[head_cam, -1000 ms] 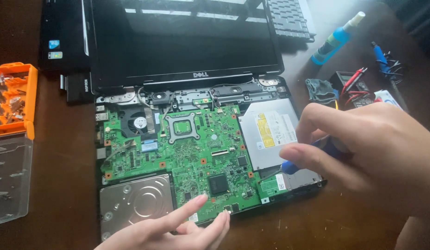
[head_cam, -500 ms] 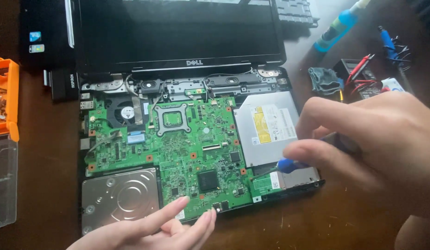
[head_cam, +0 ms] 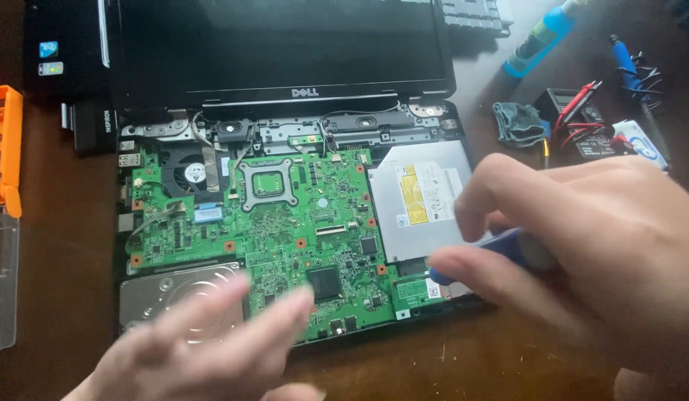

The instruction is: Disassembling a laptop by unscrewing internal components and removing the metal shielding to access the motherboard.

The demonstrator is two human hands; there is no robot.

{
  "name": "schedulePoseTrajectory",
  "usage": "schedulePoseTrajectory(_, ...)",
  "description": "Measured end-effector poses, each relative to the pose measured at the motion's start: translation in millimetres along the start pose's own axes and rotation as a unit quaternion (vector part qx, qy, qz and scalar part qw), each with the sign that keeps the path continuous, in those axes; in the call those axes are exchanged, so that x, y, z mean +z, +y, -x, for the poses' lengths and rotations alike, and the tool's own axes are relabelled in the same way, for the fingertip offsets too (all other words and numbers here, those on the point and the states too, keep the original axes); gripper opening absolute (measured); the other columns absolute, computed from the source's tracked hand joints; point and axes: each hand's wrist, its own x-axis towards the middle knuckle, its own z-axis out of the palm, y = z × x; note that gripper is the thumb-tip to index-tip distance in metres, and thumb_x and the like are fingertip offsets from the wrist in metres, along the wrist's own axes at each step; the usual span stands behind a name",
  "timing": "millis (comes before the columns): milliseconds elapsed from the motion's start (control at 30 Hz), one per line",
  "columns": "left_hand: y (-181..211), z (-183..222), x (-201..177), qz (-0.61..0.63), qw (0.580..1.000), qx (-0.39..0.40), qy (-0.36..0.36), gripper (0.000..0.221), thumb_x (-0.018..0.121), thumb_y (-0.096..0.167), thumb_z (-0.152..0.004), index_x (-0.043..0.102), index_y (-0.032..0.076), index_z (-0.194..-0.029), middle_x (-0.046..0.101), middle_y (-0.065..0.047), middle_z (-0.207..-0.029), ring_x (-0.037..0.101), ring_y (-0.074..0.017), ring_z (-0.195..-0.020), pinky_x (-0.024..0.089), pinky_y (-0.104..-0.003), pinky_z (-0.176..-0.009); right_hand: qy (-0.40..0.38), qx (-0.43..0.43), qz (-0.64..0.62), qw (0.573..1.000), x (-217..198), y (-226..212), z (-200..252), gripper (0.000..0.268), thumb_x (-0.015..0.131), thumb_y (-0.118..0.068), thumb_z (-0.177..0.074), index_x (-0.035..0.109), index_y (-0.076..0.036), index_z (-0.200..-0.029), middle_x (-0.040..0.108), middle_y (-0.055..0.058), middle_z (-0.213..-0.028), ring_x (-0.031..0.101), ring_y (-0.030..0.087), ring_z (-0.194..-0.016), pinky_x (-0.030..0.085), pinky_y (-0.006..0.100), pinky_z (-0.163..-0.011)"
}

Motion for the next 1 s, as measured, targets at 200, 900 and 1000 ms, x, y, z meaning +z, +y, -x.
schedulePoseTrajectory(200, -16, -65, 16, 0.289, 0.927, -0.196, 0.134, 0.034, 0.065, 0.037, -0.098, 0.061, 0.008, -0.081, 0.072, -0.011, -0.103, 0.068, -0.0317, -0.106, 0.047, -0.049, -0.095, 0.000, -0.068, -0.023, 0.997, -3, -6, -5, 0.024, 0.070, -0.036, -0.089, 0.057, -0.018, -0.098, 0.062, -0.004, -0.069, 0.055, 0.023, -0.050, 0.046, 0.035, -0.049)
schedulePoseTrajectory(900, -29, -58, 111, 0.211, 0.957, -0.160, -0.121, 0.069, 0.026, 0.055, -0.109, 0.032, 0.007, -0.159, 0.028, -0.016, -0.166, 0.020, -0.0266, -0.156, 0.006, -0.054, -0.126, 0.012, -0.065, 0.000, 0.998, -1, 0, -3, 0.024, 0.064, -0.043, -0.094, 0.059, -0.020, -0.091, 0.058, -0.005, -0.040, 0.053, 0.024, -0.037, 0.042, 0.036, -0.043)
schedulePoseTrajectory(1000, -26, -58, 111, 0.216, 0.955, -0.167, -0.114, 0.068, 0.027, 0.054, -0.109, 0.037, 0.007, -0.157, 0.033, -0.017, -0.164, 0.026, -0.0282, -0.154, 0.008, -0.053, -0.126, -0.004, -0.041, 0.004, 0.999, 0, 1, -2, 0.017, 0.064, -0.036, -0.093, 0.057, -0.020, -0.095, 0.059, -0.005, -0.046, 0.052, 0.023, -0.034, 0.042, 0.038, -0.041)
